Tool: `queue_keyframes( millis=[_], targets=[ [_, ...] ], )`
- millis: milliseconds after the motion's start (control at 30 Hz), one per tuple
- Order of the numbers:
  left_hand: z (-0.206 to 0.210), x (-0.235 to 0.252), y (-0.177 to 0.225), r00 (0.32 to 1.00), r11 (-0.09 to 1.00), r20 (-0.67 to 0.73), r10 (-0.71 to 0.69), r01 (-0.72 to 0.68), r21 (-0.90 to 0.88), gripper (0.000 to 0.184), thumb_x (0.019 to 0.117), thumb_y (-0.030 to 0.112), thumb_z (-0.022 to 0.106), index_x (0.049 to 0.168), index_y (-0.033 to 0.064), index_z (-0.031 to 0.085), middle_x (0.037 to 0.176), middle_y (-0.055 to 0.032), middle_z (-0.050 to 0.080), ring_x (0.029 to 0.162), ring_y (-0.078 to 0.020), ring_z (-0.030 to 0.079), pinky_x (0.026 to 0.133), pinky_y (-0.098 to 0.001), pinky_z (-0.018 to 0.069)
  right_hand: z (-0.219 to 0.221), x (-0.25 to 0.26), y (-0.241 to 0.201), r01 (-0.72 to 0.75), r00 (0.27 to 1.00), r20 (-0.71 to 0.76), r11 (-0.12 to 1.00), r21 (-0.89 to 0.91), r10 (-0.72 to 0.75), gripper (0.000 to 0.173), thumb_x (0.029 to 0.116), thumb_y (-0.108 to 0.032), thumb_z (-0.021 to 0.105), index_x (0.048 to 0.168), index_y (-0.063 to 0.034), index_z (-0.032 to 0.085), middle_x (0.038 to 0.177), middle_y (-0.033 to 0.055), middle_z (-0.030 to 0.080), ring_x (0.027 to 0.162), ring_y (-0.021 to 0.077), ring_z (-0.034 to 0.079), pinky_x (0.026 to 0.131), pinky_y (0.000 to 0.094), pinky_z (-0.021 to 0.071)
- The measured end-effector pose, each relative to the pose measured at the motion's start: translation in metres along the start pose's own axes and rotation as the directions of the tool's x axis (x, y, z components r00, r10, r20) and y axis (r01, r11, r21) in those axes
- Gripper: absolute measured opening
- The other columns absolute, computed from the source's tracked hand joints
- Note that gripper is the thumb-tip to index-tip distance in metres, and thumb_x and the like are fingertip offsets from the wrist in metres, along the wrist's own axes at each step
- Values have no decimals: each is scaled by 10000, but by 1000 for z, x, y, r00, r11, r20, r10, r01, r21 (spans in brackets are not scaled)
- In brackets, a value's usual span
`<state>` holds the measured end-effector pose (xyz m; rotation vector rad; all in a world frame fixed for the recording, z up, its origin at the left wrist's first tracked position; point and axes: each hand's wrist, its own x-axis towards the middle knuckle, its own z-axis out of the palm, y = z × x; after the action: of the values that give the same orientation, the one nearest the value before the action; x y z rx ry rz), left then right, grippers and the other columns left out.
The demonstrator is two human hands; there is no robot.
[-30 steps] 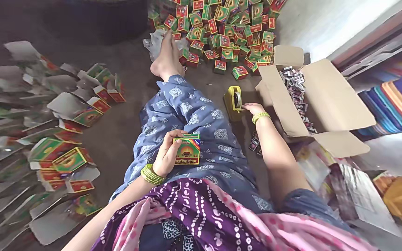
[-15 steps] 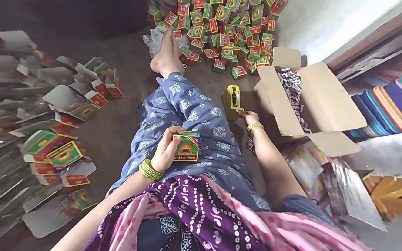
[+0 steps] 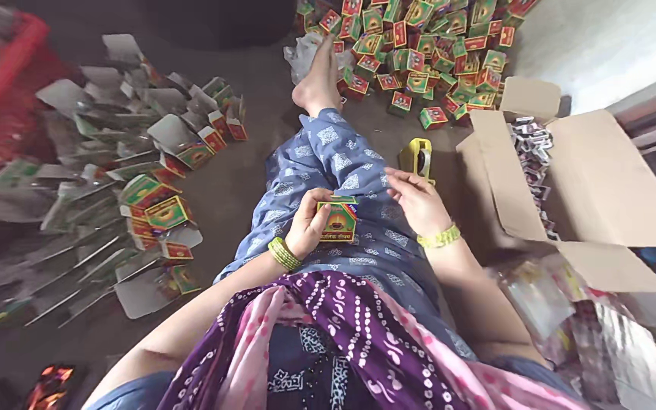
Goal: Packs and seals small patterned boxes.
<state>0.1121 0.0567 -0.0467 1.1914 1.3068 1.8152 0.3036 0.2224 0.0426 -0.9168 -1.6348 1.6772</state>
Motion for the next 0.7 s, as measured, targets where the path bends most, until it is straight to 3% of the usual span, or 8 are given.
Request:
queue_keyframes(
  millis=[100,167,267,367,433,567,633,700],
  targets=[
    [-1,-1,-1,1000,998,-6,27,-27,56,218,1050,127,436,1174,5,568,1272,-120,600,1135,-179,639,938,-380,581,47,-22,-11,15,979,202,998,66,-28,172,979,-128,611,995,-13,739,1390,129,634,1267,252,610,1056,464,522],
    [-3,-2,0,999,996,-10,32,-31,88,242,1058,145,418,1168,1,579,1271,-120,601,1167,-173,618,972,-377,557,66,-27,-10,-48,961,274,997,65,28,189,981,-126,626,1015,16,745,1417,148,615,1299,240,590,1080,429,507],
    [-6,-3,1,999,995,2,46,-46,93,307,1073,246,444,1195,1,582,1273,-116,597,1176,-159,606,978,-369,547,82,-26,-3,-160,952,272,986,52,140,266,995,-140,644,1183,39,704,1305,153,668,1172,210,655,1004,388,553],
    [-5,-2,2,999,999,19,51,-51,10,323,995,241,659,1199,9,566,1234,-115,610,1077,-187,658,896,-388,601,86,-21,7,-212,957,215,976,60,194,271,994,-150,661,1196,28,696,1125,145,718,1050,210,689,935,389,581],
    [-4,-2,1,998,998,21,60,-61,16,351,938,176,742,1186,6,562,1232,-137,610,1066,-214,666,889,-404,610,86,-20,11,-226,960,181,973,53,213,242,988,-152,674,1160,14,715,1094,130,722,1019,193,689,911,369,581],
    [-4,-4,2,997,996,34,71,-73,47,483,900,192,789,1248,-1,513,1224,-143,622,1029,-216,686,871,-403,623,87,-17,18,-227,968,121,973,32,222,146,929,-161,756,977,-23,748,1022,108,726,965,192,688,854,366,591],
    [-3,-4,2,998,998,30,47,-48,39,562,881,189,799,1283,-18,465,1222,-155,633,1028,-227,696,882,-416,623,89,-17,19,-213,975,74,977,10,212,140,877,-148,806,950,-42,751,1002,99,715,932,190,682,829,363,592],
    [-5,-6,4,997,998,52,51,-54,42,597,871,200,800,1294,-26,443,1227,-160,630,1033,-223,692,889,-414,618,89,-14,21,-196,980,40,980,-33,197,361,810,-119,843,1138,-71,701,1079,111,686,950,206,679,826,378,601]
  ],
)
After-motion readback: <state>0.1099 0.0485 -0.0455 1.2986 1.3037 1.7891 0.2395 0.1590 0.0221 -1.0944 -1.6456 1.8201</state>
